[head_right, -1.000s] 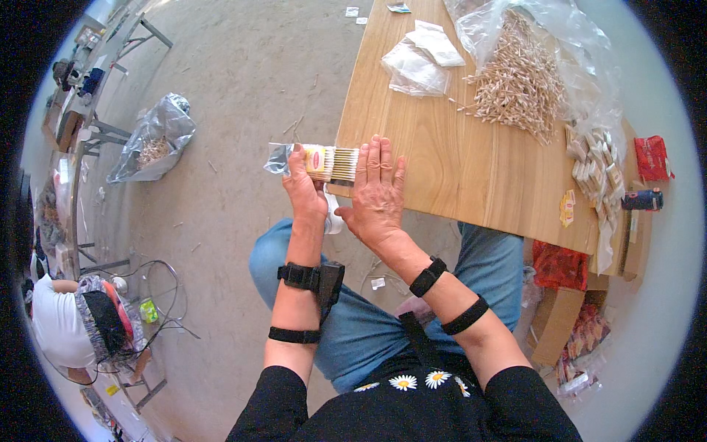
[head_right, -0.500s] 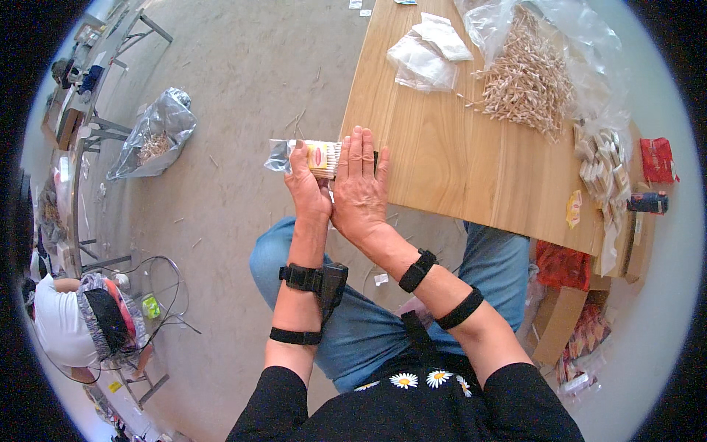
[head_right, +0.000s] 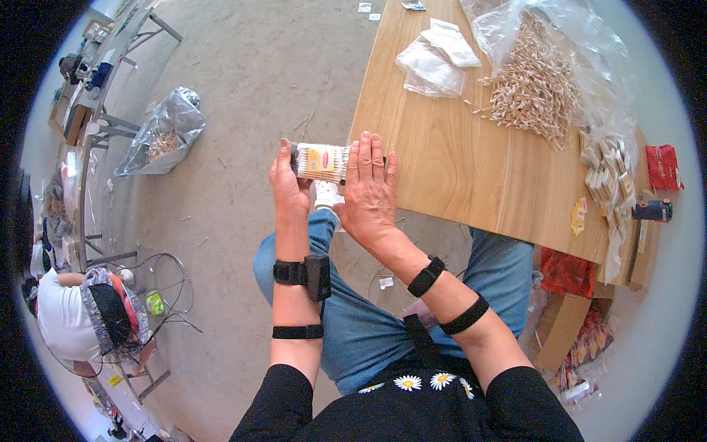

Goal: The recorder is counting and packing cotton swabs into small plastic bags.

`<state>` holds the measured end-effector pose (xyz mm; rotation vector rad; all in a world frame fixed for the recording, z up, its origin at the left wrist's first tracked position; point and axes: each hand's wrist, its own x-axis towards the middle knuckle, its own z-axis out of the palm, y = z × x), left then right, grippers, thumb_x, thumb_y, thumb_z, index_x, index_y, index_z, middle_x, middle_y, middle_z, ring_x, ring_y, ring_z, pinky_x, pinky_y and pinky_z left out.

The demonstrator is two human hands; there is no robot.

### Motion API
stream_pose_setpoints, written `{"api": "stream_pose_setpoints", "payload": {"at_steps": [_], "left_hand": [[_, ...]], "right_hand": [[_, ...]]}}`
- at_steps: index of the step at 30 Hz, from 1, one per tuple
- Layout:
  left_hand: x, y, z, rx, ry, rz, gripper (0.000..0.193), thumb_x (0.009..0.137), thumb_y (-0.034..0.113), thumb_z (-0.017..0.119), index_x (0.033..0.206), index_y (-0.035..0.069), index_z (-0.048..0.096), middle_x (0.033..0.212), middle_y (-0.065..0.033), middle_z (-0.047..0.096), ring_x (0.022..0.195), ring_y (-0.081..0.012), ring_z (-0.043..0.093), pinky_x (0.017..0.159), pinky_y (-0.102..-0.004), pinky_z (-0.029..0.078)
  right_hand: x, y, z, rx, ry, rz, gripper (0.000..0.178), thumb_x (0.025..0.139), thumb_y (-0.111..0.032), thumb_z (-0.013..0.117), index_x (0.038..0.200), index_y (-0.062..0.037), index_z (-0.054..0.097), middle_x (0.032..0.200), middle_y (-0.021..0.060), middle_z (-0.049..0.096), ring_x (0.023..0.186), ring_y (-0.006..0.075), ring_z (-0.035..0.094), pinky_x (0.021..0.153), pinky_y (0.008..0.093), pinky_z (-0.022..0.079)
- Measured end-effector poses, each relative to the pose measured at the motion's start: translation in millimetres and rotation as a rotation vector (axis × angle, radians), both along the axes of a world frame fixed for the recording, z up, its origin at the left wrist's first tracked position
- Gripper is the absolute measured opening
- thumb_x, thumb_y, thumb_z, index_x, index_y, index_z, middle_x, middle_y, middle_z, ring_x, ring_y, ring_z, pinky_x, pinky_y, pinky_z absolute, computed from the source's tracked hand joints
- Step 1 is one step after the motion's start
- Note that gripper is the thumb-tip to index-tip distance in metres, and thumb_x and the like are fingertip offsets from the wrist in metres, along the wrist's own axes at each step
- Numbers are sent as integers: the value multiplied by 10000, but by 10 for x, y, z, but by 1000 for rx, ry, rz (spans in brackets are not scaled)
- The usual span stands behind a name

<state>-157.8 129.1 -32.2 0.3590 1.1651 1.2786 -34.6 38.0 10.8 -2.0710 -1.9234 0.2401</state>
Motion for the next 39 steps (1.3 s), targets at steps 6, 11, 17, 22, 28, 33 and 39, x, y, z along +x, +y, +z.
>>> {"api": "stream_pose_setpoints", "payload": {"at_steps": [6, 11, 17, 22, 28, 33, 39], "left_hand": [[35, -14, -73, 91, -66, -42, 207, 966, 301, 683, 948, 111, 603, 810, -1, 652, 686, -128, 690, 543, -292, 603], [43, -19, -74, 104, -62, -50, 206, 972, 291, 679, 923, 103, 611, 795, 11, 640, 673, -106, 670, 537, -281, 592], [91, -36, -45, 111, -45, -6, 231, 959, 297, 699, 989, 91, 599, 829, 1, 641, 708, -120, 675, 563, -298, 597], [99, -45, 13, 71, -62, 3, 313, 944, 308, 716, 1100, 82, 565, 886, -30, 658, 768, -163, 700, 616, -344, 619], [42, -52, -61, 73, 43, -14, 276, 951, 312, 707, 1066, 91, 588, 861, -11, 660, 730, -145, 692, 586, -324, 601], [70, -54, -25, 132, 10, -22, 260, 956, 318, 699, 1030, 88, 601, 844, -7, 660, 711, -130, 687, 574, -305, 596], [72, -56, -13, 118, 47, -10, 302, 944, 329, 714, 1048, 75, 590, 845, -16, 658, 718, -132, 690, 582, -301, 606]], "right_hand": [[103, 41, 36, -39, -46, 7, 1225, 637, -391, 900, 1546, 54, 209, 1637, 202, 164, 1541, 365, 93, 1226, 548, 92], [36, 97, 87, -81, -87, -19, 1248, 633, -445, 891, 1549, 53, 206, 1639, 204, 156, 1543, 362, 77, 1218, 574, 82], [-37, 152, 119, -102, -107, -10, 1266, 628, -504, 876, 1547, 61, 213, 1645, 204, 141, 1549, 351, 57, 1218, 577, 64], [-18, 161, 107, -117, -158, 31, 1250, 640, -520, 861, 1546, 62, 225, 1649, 205, 129, 1552, 342, 49, 1217, 578, 58], [16, 140, 59, -23, 26, 38, 1214, 652, -420, 881, 1540, 72, 216, 1633, 224, 179, 1546, 357, 88, 1219, 574, 75], [-40, 140, 79, -10, 64, -18, 1184, 670, -368, 882, 1539, 71, 209, 1626, 237, 191, 1541, 364, 109, 1217, 577, 84], [-3, 164, 68, -30, 26, 27, 1216, 648, -407, 891, 1553, 37, 210, 1640, 213, 172, 1543, 373, 90, 1202, 621, 84]]}}
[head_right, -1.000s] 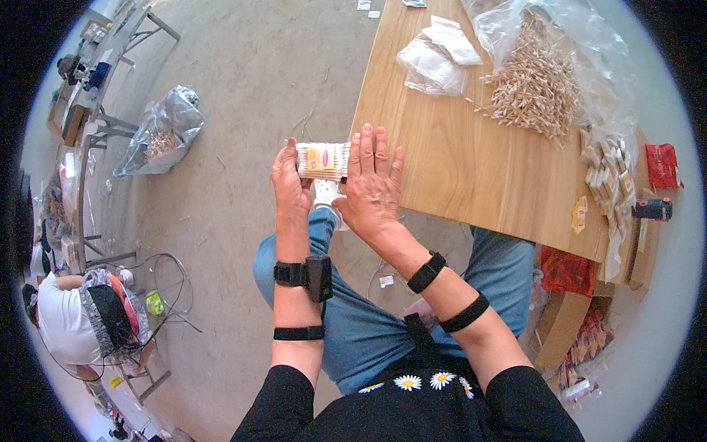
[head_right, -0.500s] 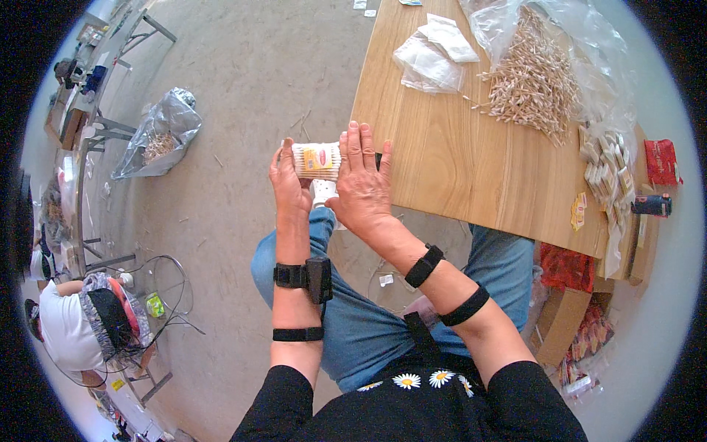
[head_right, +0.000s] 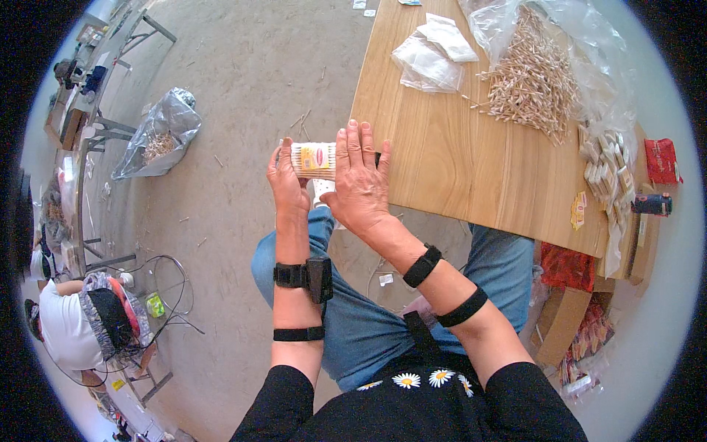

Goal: The recorder is counting and packing cotton swabs into small plastic bags.

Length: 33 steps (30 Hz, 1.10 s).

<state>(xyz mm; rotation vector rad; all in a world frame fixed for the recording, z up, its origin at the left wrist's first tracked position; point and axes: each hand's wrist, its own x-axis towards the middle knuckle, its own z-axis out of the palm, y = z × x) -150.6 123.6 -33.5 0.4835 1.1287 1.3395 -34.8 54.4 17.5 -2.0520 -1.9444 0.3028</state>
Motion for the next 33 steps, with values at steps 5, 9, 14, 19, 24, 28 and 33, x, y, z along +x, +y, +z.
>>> {"api": "stream_pose_setpoints", "payload": {"at_steps": [5, 9, 14, 19, 24, 28, 33], "left_hand": [[-53, 15, -59, 5, -3, -31, 351, 935, 333, 726, 1115, 71, 576, 861, -23, 658, 733, -143, 696, 589, -308, 603], [42, 4, 47, -33, -31, 5, 322, 935, 327, 726, 1088, 84, 580, 871, -24, 661, 742, -146, 698, 581, -310, 597], [-3, -18, -7, -32, -52, 6, 329, 928, 358, 730, 1068, 91, 598, 896, -31, 662, 752, -147, 690, 600, -314, 587], [-15, -128, -6, -118, -348, 56, 400, 898, 456, 744, 1053, 107, 624, 917, -18, 669, 727, -127, 636, 641, -289, 539], [118, -253, -33, -45, -329, -28, 369, 889, 420, 763, 1027, 104, 633, 931, -12, 677, 751, -131, 640, 666, -291, 537], [243, -205, 18, -62, -284, 49, 314, 877, 326, 793, 1021, 98, 634, 925, -10, 678, 813, -142, 678, 690, -311, 574], [331, -171, 53, -95, -248, 100, 245, 854, 165, 814, 1005, 86, 637, 930, -18, 678, 829, -139, 687, 681, -303, 597]], "right_hand": [[141, 26, 57, -61, -72, 50, 1281, 604, -464, 902, 1558, 30, 204, 1648, 201, 151, 1548, 363, 65, 1203, 624, 60], [75, 53, 35, -80, -105, 32, 1303, 601, -504, 892, 1557, 41, 195, 1650, 205, 135, 1551, 349, 53, 1207, 616, 43], [53, 49, 9, -71, -109, 43, 1292, 616, -508, 880, 1556, 44, 188, 1649, 205, 136, 1553, 338, 55, 1214, 597, 43], [61, 48, -18, -36, -125, 20, 1267, 623, -485, 879, 1554, 37, 196, 1649, 199, 142, 1554, 325, 61, 1221, 576, 48], [51, 45, -47, -25, -160, 15, 1203, 645, -399, 869, 1551, 34, 206, 1643, 195, 164, 1554, 322, 74, 1223, 572, 60], [31, 48, -34, -44, -154, 10, 1175, 657, -360, 859, 1549, 39, 208, 1641, 198, 163, 1554, 324, 75, 1222, 575, 64], [13, 56, -108, 25, -186, -18, 1143, 679, -361, 836, 1541, 58, 213, 1635, 217, 165, 1553, 338, 78, 1220, 580, 66]]}}
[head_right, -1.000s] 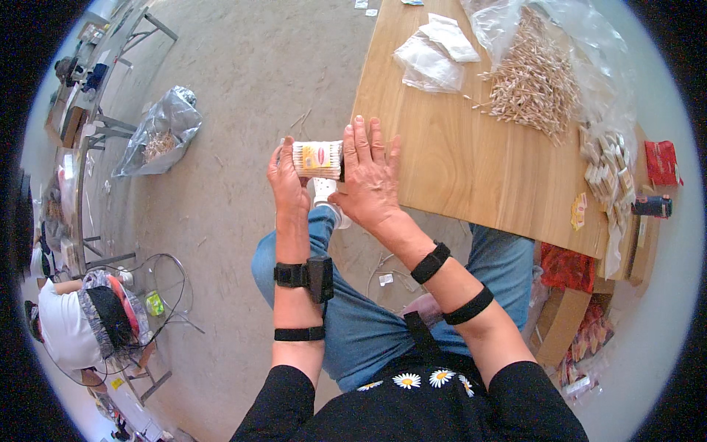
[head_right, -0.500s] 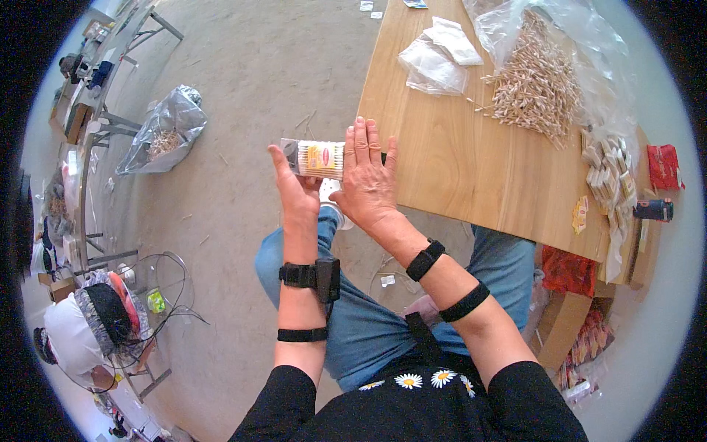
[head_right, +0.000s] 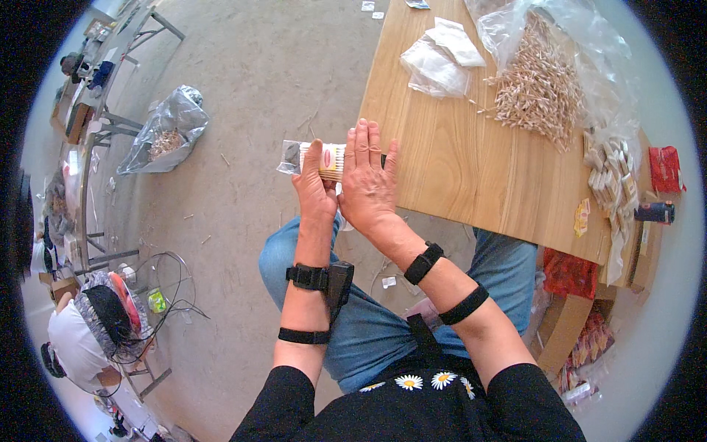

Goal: The recorder is counting and packing cotton swabs into small plastic bags.

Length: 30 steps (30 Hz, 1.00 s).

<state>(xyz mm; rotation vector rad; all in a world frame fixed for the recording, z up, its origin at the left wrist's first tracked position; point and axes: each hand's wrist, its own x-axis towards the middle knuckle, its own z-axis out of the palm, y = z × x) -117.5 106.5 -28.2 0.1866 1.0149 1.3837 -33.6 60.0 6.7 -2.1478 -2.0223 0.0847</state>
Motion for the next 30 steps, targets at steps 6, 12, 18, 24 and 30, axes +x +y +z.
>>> {"api": "stream_pose_setpoints", "payload": {"at_steps": [6, 12, 18, 24, 30], "left_hand": [[28, -44, -41, 79, -41, -62, 198, 871, 124, 791, 997, 79, 644, 943, -10, 669, 828, -125, 667, 700, -311, 599], [-11, -56, 56, 7, -67, -76, 256, 886, 240, 784, 1035, 98, 632, 948, -8, 668, 823, -140, 674, 697, -311, 588], [-128, -5, 37, 6, -71, -63, 299, 854, 241, 810, 1040, 94, 629, 943, -14, 671, 823, -151, 685, 695, -323, 593], [-36, 30, 16, 69, 14, -36, 280, 810, 116, 836, 1005, 72, 640, 932, -31, 682, 782, -143, 686, 663, -307, 597], [-15, 28, -41, 71, -37, -35, 240, 826, 77, 812, 1000, 69, 646, 935, -31, 677, 775, -141, 675, 671, -310, 599]], "right_hand": [[-24, 5, 24, 18, 28, 9, 809, 868, -263, 621, 1529, 57, 280, 1631, 217, 191, 1545, 356, 107, 1217, 591, 71], [13, 11, 22, -5, 4, 19, 921, 793, -284, 729, 1522, 61, 284, 1629, 225, 191, 1544, 358, 107, 1218, 593, 72], [-35, -160, 95, -16, 74, 18, 1115, 645, -288, 863, 1521, 69, 272, 1632, 232, 177, 1545, 363, 100, 1221, 589, 63], [-81, -138, 92, -30, 60, -6, 1026, 713, -304, 804, 1512, 77, 286, 1631, 240, 176, 1545, 366, 96, 1220, 591, 54], [-138, -99, 16, 1, -41, -12, 828, 847, -270, 651, 1500, 98, 296, 1626, 252, 179, 1544, 376, 95, 1224, 575, 58]]}}
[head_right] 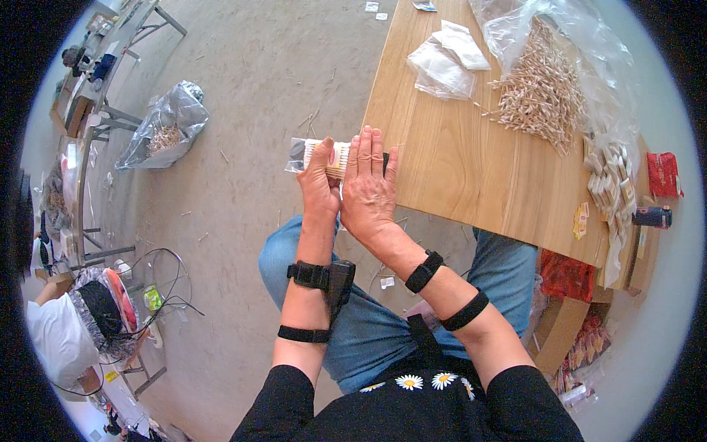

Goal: The recorder is counting and packing cotton swabs into small plastic bags.

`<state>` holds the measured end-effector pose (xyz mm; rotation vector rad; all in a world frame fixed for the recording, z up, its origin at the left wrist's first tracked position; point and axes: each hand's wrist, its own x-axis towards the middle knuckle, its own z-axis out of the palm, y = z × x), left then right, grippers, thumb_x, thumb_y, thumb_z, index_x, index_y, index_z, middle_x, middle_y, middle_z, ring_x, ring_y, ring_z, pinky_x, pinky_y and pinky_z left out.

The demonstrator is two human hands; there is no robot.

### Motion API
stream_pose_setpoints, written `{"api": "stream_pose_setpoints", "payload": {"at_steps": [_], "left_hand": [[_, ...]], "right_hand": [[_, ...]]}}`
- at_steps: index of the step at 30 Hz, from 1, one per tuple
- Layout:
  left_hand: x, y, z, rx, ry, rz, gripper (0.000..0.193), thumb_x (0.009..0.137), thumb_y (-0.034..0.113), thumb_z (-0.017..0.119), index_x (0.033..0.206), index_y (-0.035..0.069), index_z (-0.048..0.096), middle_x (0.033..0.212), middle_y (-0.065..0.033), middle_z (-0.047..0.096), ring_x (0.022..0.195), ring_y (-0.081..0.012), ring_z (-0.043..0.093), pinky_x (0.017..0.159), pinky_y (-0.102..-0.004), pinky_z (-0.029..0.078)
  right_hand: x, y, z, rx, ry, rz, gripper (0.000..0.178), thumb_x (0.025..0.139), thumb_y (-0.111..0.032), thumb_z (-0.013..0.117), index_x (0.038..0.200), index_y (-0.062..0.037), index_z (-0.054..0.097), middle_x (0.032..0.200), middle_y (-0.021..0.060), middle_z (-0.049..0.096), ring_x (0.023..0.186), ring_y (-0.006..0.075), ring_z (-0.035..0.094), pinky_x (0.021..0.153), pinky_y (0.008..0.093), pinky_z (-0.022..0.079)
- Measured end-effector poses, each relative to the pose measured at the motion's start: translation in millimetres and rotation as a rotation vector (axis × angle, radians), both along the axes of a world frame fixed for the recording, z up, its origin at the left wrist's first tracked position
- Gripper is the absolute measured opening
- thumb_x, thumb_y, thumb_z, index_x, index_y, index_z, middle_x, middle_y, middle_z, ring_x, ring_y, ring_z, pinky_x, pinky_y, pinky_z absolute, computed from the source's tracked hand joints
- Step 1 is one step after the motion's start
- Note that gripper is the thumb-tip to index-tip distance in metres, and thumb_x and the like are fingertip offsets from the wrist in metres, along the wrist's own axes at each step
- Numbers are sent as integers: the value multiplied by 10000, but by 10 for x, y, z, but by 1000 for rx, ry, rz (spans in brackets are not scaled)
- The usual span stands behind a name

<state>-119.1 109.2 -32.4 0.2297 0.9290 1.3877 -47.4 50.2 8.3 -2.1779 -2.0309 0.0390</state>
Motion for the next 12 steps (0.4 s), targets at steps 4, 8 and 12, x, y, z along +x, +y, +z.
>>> {"api": "stream_pose_setpoints", "payload": {"at_steps": [4, 8, 12], "left_hand": [[-8, 5, -13, -41, -65, -39, 224, 843, 79, 795, 1009, 58, 646, 941, -31, 671, 793, -141, 672, 687, -307, 592], [-27, -20, 14, 26, -37, -70, 202, 878, 110, 761, 1028, 40, 646, 956, -30, 664, 848, -138, 662, 736, -296, 573], [-63, 6, -4, 32, -22, -101, 254, 876, 129, 764, 1075, 26, 644, 981, -30, 671, 871, -141, 659, 764, -296, 568]], "right_hand": [[-34, 33, -62, 72, 120, 25, 802, 859, -247, 638, 1499, 97, 298, 1624, 253, 187, 1542, 379, 102, 1230, 557, 67], [-61, 70, -67, 65, 67, 65, 780, 870, -226, 630, 1498, 98, 299, 1621, 254, 195, 1541, 382, 108, 1232, 552, 83], [-93, 117, -70, 32, -2, 101, 789, 872, -226, 630, 1512, 81, 286, 1626, 250, 184, 1537, 396, 111, 1234, 551, 75]]}}
